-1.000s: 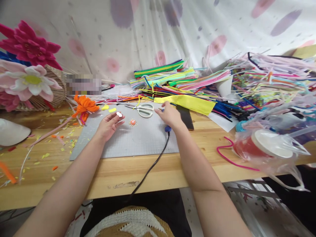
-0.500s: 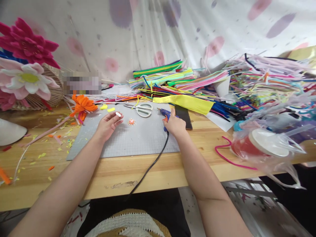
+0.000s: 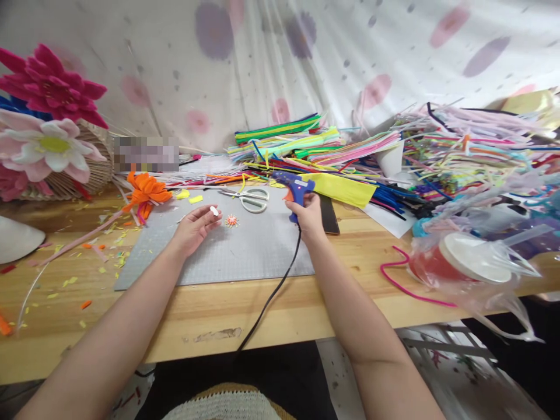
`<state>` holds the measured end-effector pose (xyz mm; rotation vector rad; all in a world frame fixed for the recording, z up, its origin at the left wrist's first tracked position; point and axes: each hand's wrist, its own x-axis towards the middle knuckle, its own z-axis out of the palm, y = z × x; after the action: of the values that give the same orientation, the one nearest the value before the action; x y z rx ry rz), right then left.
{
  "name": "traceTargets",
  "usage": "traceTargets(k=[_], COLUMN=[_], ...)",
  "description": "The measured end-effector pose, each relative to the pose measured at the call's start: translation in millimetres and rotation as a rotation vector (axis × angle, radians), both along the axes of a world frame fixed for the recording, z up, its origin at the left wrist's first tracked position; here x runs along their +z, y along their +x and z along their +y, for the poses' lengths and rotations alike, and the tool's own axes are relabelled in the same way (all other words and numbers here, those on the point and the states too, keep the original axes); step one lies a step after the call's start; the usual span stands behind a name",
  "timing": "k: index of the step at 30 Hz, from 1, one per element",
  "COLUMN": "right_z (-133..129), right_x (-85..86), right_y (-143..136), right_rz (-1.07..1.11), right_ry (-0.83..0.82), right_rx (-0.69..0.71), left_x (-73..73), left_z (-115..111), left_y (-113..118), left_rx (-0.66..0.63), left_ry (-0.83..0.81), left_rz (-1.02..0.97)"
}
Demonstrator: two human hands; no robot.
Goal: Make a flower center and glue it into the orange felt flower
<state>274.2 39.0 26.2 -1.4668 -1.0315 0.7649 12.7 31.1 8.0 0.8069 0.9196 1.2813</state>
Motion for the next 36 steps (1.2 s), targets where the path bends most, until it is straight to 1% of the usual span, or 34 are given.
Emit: traceTargets(k=[1,3,8,10,12,17,21,24,28,36], right_z=[1,2,-2,-5,-9,-16,-16,-15,-16,-18], right_x=[-3.3,-9.0,-17.2,-17.2,-15.7,-12.4,-16.2,-19.2,-18.2,-14.4], right_y=[-5,-13,-26,-30,-34,-43,-41,-36,-34,-38], right_rz=[0.088,0.194,0.312,0.335,0.324,0.223,0.176,0.103,-0.007,-0.073], right_ry=[-0.016,-0.039,0.003,0.004,-0.031,-0.130,-0.128,-0.131,-0.176,-0.206], right_rx=[0.089,0.231,0.402,0.485,0.552,0.620,0.698,0.732,0.730,0.726], left_x=[0.5,1.4,1.1,-0.6,-2.7,-4.4,-1.4,0.0,0.2,-1.0], left_z=[0,-1,-2,-1,0,1,2,3,5,4], left_y=[0,1,-1,-2,-5,-11,-14,-15,-15,-14], left_rx=[-0.008,-0.032,-0.093,-0.107,-0.129,-0.200,-0.206,-0.206,-0.216,-0.216], left_ry=[-0.018,-0.047,-0.074,-0.070,-0.062,-0.081,-0.087,-0.094,-0.111,-0.105], left_rz=[0.007,0.020,0.039,0.042,0.051,0.084,0.090,0.100,0.122,0.141])
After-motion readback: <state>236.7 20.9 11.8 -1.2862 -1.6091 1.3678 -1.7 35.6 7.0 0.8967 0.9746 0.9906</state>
